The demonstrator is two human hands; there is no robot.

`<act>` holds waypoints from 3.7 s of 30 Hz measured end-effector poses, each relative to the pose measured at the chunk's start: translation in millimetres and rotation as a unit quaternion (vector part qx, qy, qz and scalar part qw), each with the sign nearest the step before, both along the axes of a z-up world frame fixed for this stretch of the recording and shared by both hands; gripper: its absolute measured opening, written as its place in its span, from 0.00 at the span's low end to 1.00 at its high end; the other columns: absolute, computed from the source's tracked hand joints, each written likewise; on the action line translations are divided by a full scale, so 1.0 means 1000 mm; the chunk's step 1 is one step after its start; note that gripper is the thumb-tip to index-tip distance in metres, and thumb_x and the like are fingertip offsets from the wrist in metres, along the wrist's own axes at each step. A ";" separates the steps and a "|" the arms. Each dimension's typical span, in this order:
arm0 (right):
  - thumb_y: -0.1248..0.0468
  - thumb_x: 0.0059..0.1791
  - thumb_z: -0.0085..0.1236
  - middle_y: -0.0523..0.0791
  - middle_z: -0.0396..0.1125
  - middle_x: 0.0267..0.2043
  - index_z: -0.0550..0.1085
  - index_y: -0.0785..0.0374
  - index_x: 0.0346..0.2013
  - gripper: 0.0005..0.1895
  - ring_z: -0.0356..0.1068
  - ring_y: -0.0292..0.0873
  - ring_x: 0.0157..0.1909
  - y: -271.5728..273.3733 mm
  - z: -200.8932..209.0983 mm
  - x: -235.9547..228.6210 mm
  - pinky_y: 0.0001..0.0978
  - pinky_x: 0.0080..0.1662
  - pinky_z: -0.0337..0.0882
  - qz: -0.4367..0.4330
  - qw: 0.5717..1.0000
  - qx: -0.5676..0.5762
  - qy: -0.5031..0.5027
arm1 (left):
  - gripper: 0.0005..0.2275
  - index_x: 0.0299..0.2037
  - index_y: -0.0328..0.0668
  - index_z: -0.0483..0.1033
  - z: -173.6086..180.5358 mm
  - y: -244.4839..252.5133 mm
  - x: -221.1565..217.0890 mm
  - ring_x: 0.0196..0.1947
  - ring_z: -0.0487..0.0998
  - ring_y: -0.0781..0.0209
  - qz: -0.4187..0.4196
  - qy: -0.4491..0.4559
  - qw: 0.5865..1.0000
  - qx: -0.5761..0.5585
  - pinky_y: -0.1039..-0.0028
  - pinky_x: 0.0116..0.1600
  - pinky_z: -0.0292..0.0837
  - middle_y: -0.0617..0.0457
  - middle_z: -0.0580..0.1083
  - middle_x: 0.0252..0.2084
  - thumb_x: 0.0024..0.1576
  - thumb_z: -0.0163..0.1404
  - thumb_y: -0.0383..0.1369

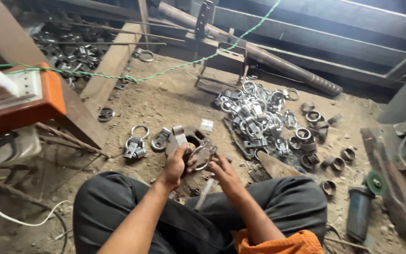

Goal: The person sits on the floor and assembles metal hardware components, using a wrench to tighten bolts on a metal plate with a ring. The person repeatedly picks up parts, aligns them, and tightens them before placing them aside.

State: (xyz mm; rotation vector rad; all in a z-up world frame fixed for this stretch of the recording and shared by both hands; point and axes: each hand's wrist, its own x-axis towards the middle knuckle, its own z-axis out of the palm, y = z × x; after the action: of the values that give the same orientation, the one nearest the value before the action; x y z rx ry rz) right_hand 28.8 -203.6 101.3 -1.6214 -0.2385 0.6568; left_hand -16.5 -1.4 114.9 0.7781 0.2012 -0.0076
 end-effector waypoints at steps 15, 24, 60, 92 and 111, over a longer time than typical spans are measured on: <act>0.61 0.46 0.63 0.48 0.69 0.50 0.67 0.60 0.61 0.29 0.72 0.43 0.47 0.018 0.033 -0.011 0.38 0.43 0.76 -0.071 0.988 0.109 0.085 | 0.17 0.36 0.39 0.78 0.024 -0.004 -0.009 0.28 0.76 0.61 -0.096 -0.017 0.856 0.507 0.68 0.35 0.71 0.51 0.76 0.27 0.66 0.41 0.43; 0.67 0.37 0.65 0.52 0.65 0.60 0.73 0.58 0.57 0.32 0.68 0.51 0.60 -0.002 0.078 0.003 0.42 0.59 0.73 -0.050 0.895 -0.174 -0.407 | 0.17 0.30 0.41 0.83 0.079 0.021 -0.016 0.27 0.80 0.63 -0.129 0.067 0.803 0.577 0.68 0.36 0.74 0.52 0.81 0.27 0.61 0.47 0.43; 0.66 0.44 0.69 0.48 0.66 0.53 0.72 0.64 0.65 0.34 0.72 0.43 0.51 0.010 0.050 -0.006 0.31 0.51 0.76 -0.043 0.968 -0.007 -0.249 | 0.20 0.59 0.31 0.59 0.017 -0.044 -0.007 0.46 0.81 0.58 0.071 -0.063 0.994 0.061 0.70 0.48 0.81 0.44 0.75 0.48 0.61 0.56 0.24; 0.43 0.47 0.60 0.53 0.76 0.31 0.84 0.57 0.40 0.23 0.79 0.52 0.37 0.029 -0.053 0.000 0.43 0.45 0.76 0.161 0.868 -0.431 -0.188 | 0.06 0.36 0.40 0.75 0.024 0.046 0.010 0.21 0.65 0.74 0.196 0.036 0.975 -0.097 0.84 0.26 0.59 0.53 0.77 0.32 0.60 0.57 0.32; 0.54 0.49 0.60 0.53 0.73 0.40 0.79 0.57 0.39 0.12 0.74 0.58 0.45 0.082 -0.019 -0.045 0.50 0.48 0.74 0.276 0.806 -0.393 -0.345 | 0.10 0.48 0.37 0.78 0.052 0.066 0.013 0.36 0.77 0.68 0.272 0.048 0.961 -0.018 0.84 0.27 0.61 0.55 0.77 0.37 0.57 0.54 0.28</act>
State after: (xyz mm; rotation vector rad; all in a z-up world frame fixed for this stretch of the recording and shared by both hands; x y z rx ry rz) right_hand -16.3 -121.9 82.8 -2.6091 -1.1308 0.5938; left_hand -3.5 64.7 166.5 0.6666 0.5007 0.4721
